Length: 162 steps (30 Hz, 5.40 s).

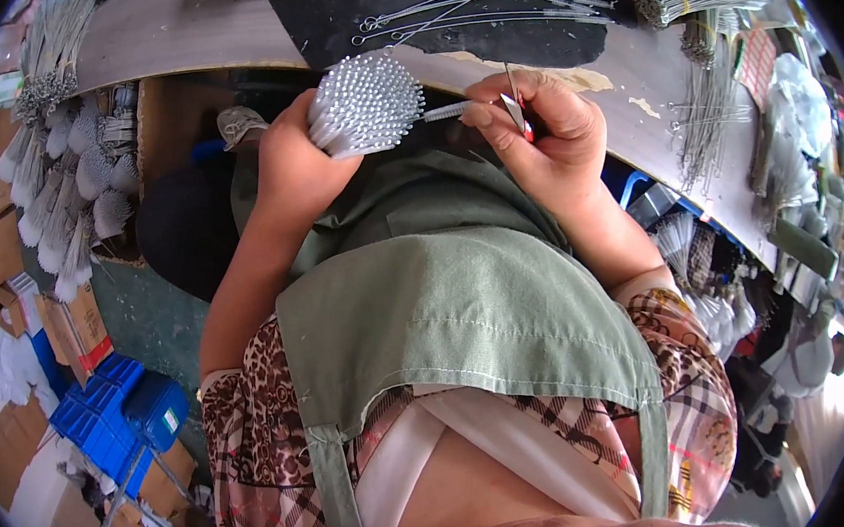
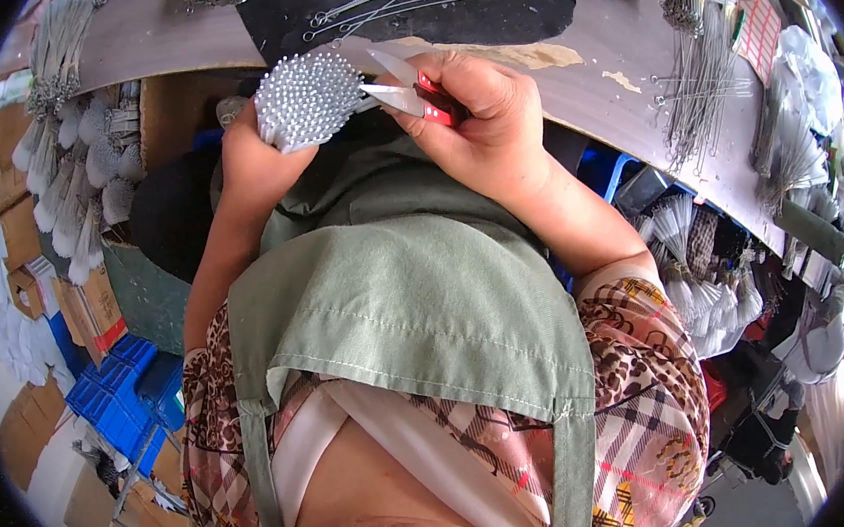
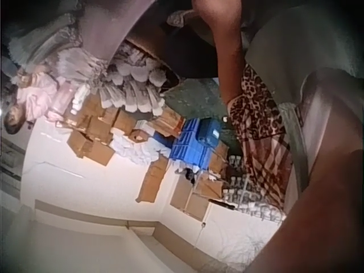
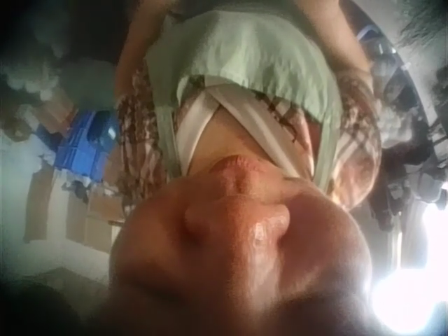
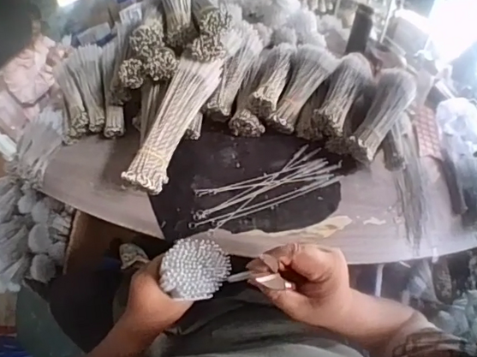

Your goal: Assembling bunches of bristles into industrial brushes or components, including trimming or crimping with pliers.

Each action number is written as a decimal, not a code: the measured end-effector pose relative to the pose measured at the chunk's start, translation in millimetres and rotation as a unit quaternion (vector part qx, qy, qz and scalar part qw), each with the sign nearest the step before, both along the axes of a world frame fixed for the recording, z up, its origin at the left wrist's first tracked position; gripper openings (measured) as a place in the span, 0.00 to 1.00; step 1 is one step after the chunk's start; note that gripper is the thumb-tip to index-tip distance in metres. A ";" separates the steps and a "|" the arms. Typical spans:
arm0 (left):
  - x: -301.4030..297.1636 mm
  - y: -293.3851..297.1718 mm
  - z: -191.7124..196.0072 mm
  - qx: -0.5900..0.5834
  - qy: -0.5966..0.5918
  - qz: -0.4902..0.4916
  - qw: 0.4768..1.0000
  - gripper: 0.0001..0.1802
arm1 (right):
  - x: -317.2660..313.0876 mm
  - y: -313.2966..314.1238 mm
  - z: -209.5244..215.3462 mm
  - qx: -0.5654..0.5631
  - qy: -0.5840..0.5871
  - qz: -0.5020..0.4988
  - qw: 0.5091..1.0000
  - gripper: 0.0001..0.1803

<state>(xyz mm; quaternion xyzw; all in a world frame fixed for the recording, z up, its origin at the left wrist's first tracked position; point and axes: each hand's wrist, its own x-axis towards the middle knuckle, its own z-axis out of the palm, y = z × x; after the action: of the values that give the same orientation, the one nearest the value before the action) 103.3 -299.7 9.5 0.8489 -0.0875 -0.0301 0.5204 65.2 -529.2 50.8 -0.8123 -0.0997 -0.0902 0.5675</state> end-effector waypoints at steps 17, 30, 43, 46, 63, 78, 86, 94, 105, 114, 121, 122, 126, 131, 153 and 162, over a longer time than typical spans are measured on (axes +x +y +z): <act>-0.6 -4.1 -15.0 -0.059 -0.016 -0.039 0.997 0.25 | 5.7 18.4 -32.5 -0.048 0.052 0.022 0.997 0.08; 6.4 2.7 9.5 0.106 -0.254 -0.039 0.961 0.17 | 16.1 -47.0 31.6 -0.256 0.178 0.215 0.926 0.19; 3.8 5.8 15.7 0.136 -0.332 -0.068 0.931 0.19 | 14.7 -37.8 25.6 -0.275 0.142 0.243 0.919 0.14; 3.4 7.2 14.6 0.143 -0.328 -0.073 0.931 0.20 | 15.0 -38.8 24.9 -0.275 0.147 0.264 0.913 0.12; 2.6 9.1 11.0 0.158 -0.349 -0.072 0.921 0.21 | 18.0 -34.0 24.1 -0.271 0.172 0.256 0.912 0.14; 3.0 9.7 6.1 0.190 -0.344 -0.004 0.920 0.21 | -6.0 -20.2 7.5 -0.161 0.243 0.156 0.944 0.17; 2.7 6.7 8.4 0.179 -0.353 0.000 0.918 0.20 | -4.0 -17.0 5.7 -0.157 0.217 0.146 0.952 0.17; 2.3 7.5 9.4 0.185 -0.353 -0.004 0.917 0.19 | -2.5 -17.0 5.4 -0.171 0.198 0.143 0.954 0.15; 2.6 5.8 8.8 0.187 -0.336 0.007 0.923 0.18 | -0.4 -23.1 5.0 -0.178 0.202 0.159 0.950 0.16; 3.5 9.0 -4.7 0.028 -0.204 -0.021 0.978 0.18 | 4.3 -30.5 -3.1 -0.185 0.098 0.237 0.949 0.19; -2.2 7.3 -8.7 -0.105 -0.037 -0.055 0.992 0.20 | 5.0 -25.8 -9.2 -0.162 0.034 0.260 0.951 0.17; -2.6 6.7 -8.1 -0.123 -0.015 -0.064 0.990 0.21 | 5.3 -25.7 -9.2 -0.162 0.034 0.261 0.951 0.17; -4.9 7.1 -7.3 -0.165 0.062 -0.097 0.979 0.23 | 6.8 -26.8 -6.5 -0.165 0.019 0.289 0.943 0.17; -3.3 9.1 -9.6 -0.134 0.058 -0.130 0.981 0.24 | 5.2 -28.7 -14.3 0.022 0.038 0.353 0.935 0.20; 0.4 9.1 -24.1 0.051 -0.136 -0.024 0.989 0.19 | -4.6 -7.5 -26.7 0.054 0.013 0.111 0.992 0.06; -9.0 0.0 -44.3 -0.089 -0.041 -0.111 0.989 0.26 | -9.3 13.1 -28.0 0.104 0.045 0.123 0.986 0.05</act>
<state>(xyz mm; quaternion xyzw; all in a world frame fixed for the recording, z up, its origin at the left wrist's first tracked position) 94.3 -299.7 -34.8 0.7849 -0.2047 -0.0449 0.5832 56.0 -516.1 22.8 -0.7338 -0.1629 0.0071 0.6595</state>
